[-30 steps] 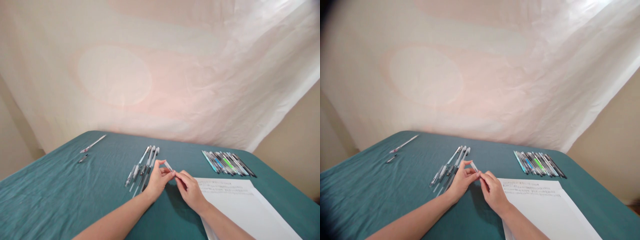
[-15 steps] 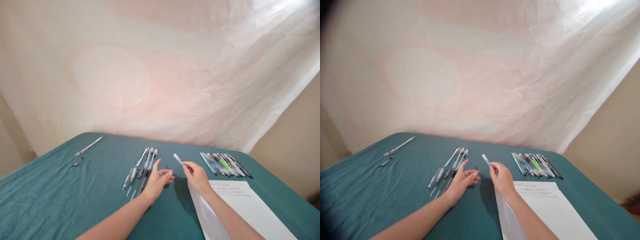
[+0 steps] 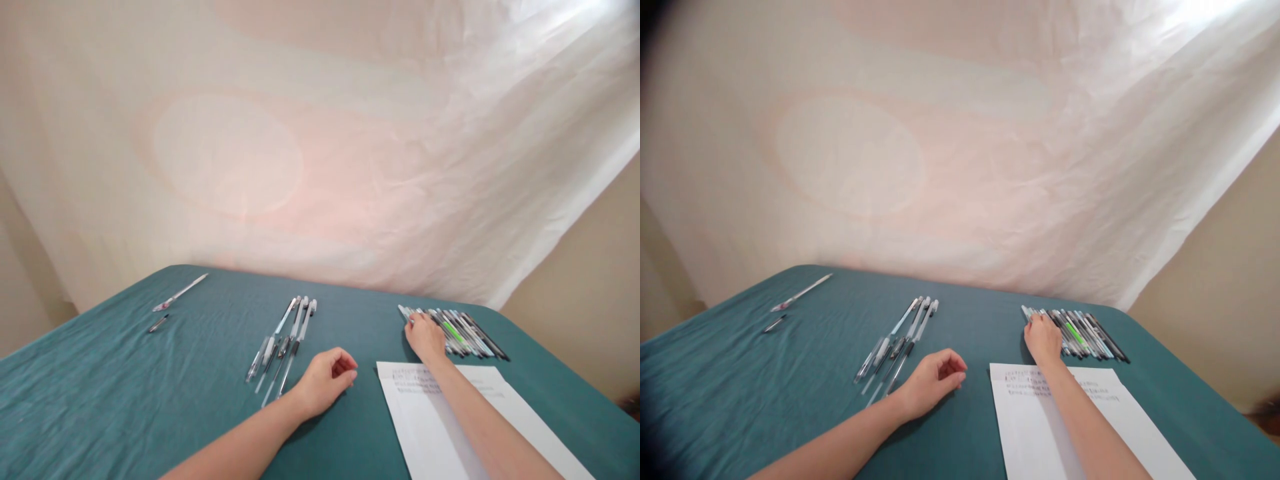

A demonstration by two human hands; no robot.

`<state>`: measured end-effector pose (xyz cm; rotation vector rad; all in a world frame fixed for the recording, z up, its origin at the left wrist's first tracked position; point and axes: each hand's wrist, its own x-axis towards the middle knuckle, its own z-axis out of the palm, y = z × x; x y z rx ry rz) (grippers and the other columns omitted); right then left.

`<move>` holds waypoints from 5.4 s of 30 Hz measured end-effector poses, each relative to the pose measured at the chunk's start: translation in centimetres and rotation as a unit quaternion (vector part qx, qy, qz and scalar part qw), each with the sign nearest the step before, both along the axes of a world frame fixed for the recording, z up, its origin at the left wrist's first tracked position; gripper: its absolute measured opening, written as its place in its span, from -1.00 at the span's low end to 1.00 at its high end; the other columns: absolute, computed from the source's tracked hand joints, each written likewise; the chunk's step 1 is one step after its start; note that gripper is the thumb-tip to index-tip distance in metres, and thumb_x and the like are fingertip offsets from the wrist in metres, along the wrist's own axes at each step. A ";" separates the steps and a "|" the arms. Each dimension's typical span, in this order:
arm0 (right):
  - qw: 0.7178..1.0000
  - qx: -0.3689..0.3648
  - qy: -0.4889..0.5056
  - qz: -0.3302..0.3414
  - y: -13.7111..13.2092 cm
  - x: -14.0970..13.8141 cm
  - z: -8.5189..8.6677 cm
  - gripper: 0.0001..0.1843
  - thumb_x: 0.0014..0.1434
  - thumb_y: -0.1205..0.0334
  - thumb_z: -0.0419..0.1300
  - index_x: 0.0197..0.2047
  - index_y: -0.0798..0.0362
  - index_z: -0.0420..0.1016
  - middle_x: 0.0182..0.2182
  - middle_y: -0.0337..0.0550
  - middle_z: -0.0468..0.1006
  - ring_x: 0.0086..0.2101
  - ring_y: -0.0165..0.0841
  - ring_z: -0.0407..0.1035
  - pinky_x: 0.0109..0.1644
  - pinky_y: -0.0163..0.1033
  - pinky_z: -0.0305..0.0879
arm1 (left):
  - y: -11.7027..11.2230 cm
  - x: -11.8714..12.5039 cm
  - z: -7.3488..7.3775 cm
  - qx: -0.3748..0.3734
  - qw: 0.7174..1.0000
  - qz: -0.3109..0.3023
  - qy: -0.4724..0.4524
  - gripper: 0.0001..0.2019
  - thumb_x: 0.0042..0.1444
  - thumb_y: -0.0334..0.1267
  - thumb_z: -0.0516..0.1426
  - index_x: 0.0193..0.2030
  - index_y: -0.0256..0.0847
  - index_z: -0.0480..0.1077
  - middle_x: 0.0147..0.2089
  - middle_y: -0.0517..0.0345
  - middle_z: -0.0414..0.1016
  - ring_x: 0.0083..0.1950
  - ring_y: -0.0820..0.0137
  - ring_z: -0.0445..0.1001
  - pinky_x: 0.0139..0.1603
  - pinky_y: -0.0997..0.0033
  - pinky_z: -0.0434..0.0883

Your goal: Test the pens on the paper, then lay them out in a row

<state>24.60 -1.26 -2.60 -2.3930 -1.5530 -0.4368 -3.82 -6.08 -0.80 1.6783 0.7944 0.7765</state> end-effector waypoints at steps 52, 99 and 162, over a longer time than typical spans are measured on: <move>0.984 -0.145 0.091 -0.059 3.3 6.9 -3.0 -0.26 0.13 -0.16 -0.38 0.26 0.09 -0.15 0.25 -0.10 -0.16 0.19 -0.13 -0.28 0.15 0.11 -0.31 | -0.1 0.1 0.5 0.017 1.000 -0.016 0.017 -0.86 -0.02 -0.24 0.07 -0.32 -0.23 0.35 -0.44 0.19 0.40 -0.40 0.46 0.35 -0.35 0.48 0.27; 0.813 -0.087 0.187 0.545 -6.8 -19.0 5.7 -0.73 0.14 0.34 -0.02 -0.09 0.00 0.36 -0.16 -0.17 0.41 -0.19 -0.38 0.32 -0.09 -0.30 0.22 | 1.7 -7.7 10.9 0.175 0.777 0.068 0.601 -0.77 -0.16 -0.43 0.07 -0.30 -0.28 0.42 -0.21 -0.18 0.49 -0.16 0.07 0.45 -0.25 0.23 0.35; 0.804 -0.060 0.403 0.432 -5.8 -18.0 4.5 -0.78 0.04 0.20 0.08 -0.28 0.10 0.48 -0.51 -0.23 0.41 -0.52 -0.45 0.28 -0.44 -0.36 0.19 | 5.9 -8.1 8.3 -0.020 0.989 0.145 0.000 -0.71 -0.06 -0.22 0.13 -0.20 -0.35 0.42 -0.37 0.10 0.48 -0.38 0.48 0.40 -0.24 0.45 0.36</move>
